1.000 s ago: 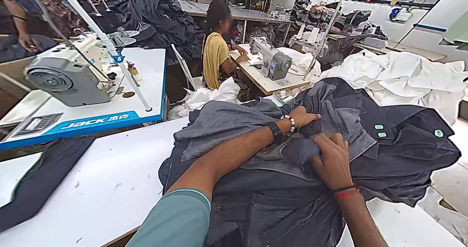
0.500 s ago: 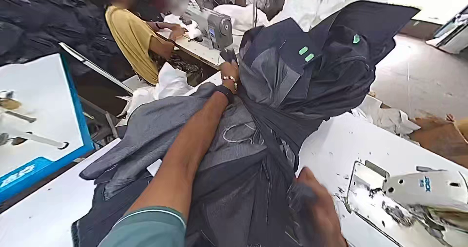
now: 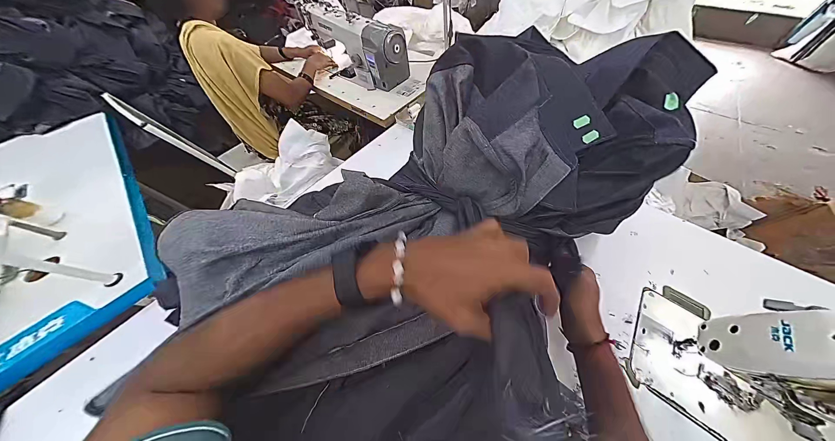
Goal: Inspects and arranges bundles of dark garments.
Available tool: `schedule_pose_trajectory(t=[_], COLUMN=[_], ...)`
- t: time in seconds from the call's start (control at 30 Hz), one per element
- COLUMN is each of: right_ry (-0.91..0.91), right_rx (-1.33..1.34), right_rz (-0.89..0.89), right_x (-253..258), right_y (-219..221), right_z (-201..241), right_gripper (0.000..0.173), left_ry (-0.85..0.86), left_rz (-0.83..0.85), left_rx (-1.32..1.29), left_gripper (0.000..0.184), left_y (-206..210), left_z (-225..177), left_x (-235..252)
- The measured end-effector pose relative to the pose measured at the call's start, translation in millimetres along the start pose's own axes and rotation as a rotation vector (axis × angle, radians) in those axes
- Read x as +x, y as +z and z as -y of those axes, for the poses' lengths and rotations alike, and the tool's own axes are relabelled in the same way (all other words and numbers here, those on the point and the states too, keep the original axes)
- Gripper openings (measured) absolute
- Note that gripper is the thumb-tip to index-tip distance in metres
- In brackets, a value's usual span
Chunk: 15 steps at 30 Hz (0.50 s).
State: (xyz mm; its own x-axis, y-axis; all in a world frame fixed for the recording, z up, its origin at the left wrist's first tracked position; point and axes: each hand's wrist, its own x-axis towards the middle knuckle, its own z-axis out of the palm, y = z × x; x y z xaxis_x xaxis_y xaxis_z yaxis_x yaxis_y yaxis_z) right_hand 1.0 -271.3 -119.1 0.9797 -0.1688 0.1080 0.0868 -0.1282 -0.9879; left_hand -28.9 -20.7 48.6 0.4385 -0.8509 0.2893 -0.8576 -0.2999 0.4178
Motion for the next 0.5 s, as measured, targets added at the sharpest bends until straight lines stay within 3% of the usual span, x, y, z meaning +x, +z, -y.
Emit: schedule_pose_trajectory(t=[0.07,0.13,0.23,0.33,0.37,0.43,0.47,0.5], right_ry=[0.068,0.071,0.070,-0.127,-0.207,-0.324,-0.381,-0.459], right_rx=[0.190,0.275,0.459,0.411,0.335,0.048,-0.116,-0.294], right_rz=[-0.016,-0.061,-0.182,-0.237,-0.158,0.034,0.171,0.310], right_x=[-15,-21,-6,16,18,9,2,-8], right_y=[-12,-15,-18,1,12,47,69,91], right_z=[4,20,65,131,152,184,196,206], right_gripper=[0.026,0.033,0.032,0.025,0.026,0.031,0.035,0.033], left_ry=[-0.057,-0.113,-0.118,-0.285,-0.374,-0.518,-0.581,-0.653], left_rz=[-0.049,-0.171,-0.323,-0.395,-0.368,-0.319,-0.352,-0.425], left_rx=[0.096,0.085,0.012,0.063,0.105,0.080,0.030,-0.067], left_gripper=[0.070,0.089,0.075,0.047,0.050,0.076,0.065,0.041], left_y=[-34,-44,-16,14,14,12,11,11], left_z=[40,86,87,70,66,61,57,51], left_x=[-18,-38,-44,-24,-17,-8,-9,-15])
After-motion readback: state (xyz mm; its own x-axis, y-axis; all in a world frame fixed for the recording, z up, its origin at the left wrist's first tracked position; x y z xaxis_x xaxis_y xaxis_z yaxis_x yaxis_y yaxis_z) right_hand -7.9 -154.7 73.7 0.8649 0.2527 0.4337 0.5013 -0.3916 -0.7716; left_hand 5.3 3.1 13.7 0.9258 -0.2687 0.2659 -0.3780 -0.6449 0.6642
